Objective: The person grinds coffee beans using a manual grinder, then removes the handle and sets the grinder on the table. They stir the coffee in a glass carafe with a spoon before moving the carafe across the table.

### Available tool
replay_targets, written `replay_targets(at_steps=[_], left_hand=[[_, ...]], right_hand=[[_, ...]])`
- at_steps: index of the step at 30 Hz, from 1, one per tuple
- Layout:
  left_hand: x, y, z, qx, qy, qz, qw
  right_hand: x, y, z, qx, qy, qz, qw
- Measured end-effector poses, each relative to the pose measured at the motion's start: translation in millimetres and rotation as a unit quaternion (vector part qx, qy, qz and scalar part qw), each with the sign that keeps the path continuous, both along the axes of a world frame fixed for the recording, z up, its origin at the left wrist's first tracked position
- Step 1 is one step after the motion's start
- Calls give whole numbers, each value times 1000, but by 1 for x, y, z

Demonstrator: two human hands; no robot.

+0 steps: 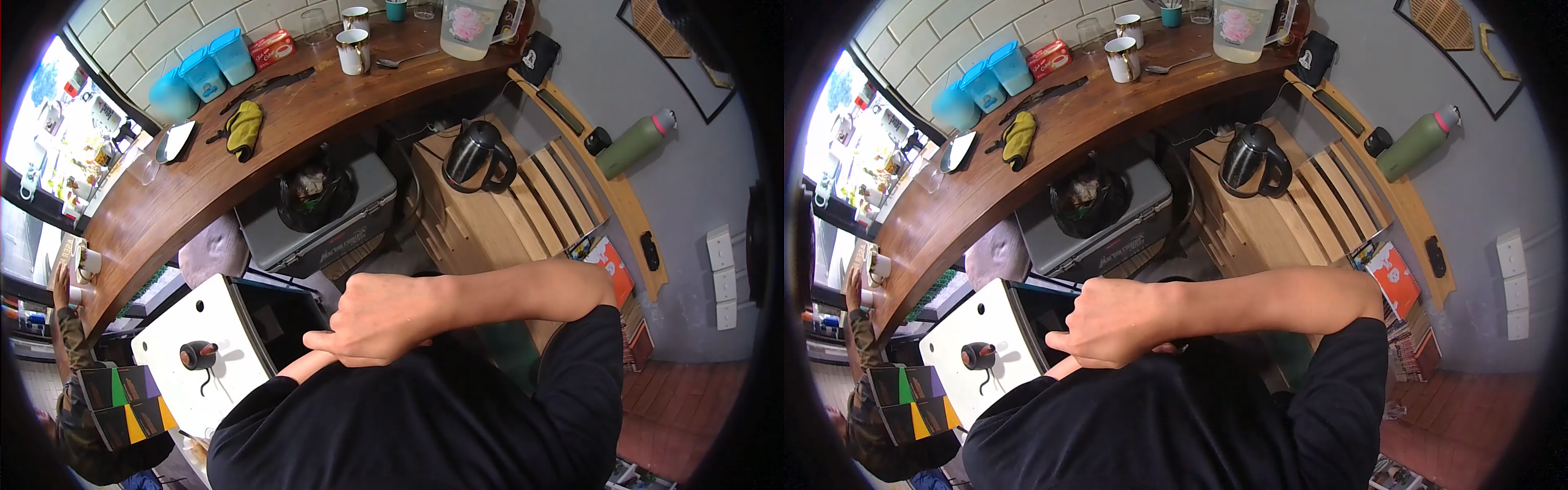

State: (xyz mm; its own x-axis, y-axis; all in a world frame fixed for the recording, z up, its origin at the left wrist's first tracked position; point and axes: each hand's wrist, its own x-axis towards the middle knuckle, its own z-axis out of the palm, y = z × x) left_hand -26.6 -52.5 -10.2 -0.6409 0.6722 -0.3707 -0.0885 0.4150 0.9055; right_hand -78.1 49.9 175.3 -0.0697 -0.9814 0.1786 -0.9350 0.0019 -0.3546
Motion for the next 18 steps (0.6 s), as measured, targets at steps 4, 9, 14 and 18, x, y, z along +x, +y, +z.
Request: replay_targets(at_steps=[4, 9, 14, 18], left_hand=[[-9, 12, 38, -21, -8, -26, 999], [-4, -7, 37, 169, 66, -28, 983], [-5, -29, 24, 312, -93, 19, 945], [7, -31, 11, 353, -133, 174, 910]], right_hand=[[-5, -5, -12, -49, 8, -6, 999], [-41, 2, -19, -44, 71, -80, 993], [-80, 74, -69, -10, -75, -285, 955], [-41, 117, -106, -43, -66, -392, 917]])
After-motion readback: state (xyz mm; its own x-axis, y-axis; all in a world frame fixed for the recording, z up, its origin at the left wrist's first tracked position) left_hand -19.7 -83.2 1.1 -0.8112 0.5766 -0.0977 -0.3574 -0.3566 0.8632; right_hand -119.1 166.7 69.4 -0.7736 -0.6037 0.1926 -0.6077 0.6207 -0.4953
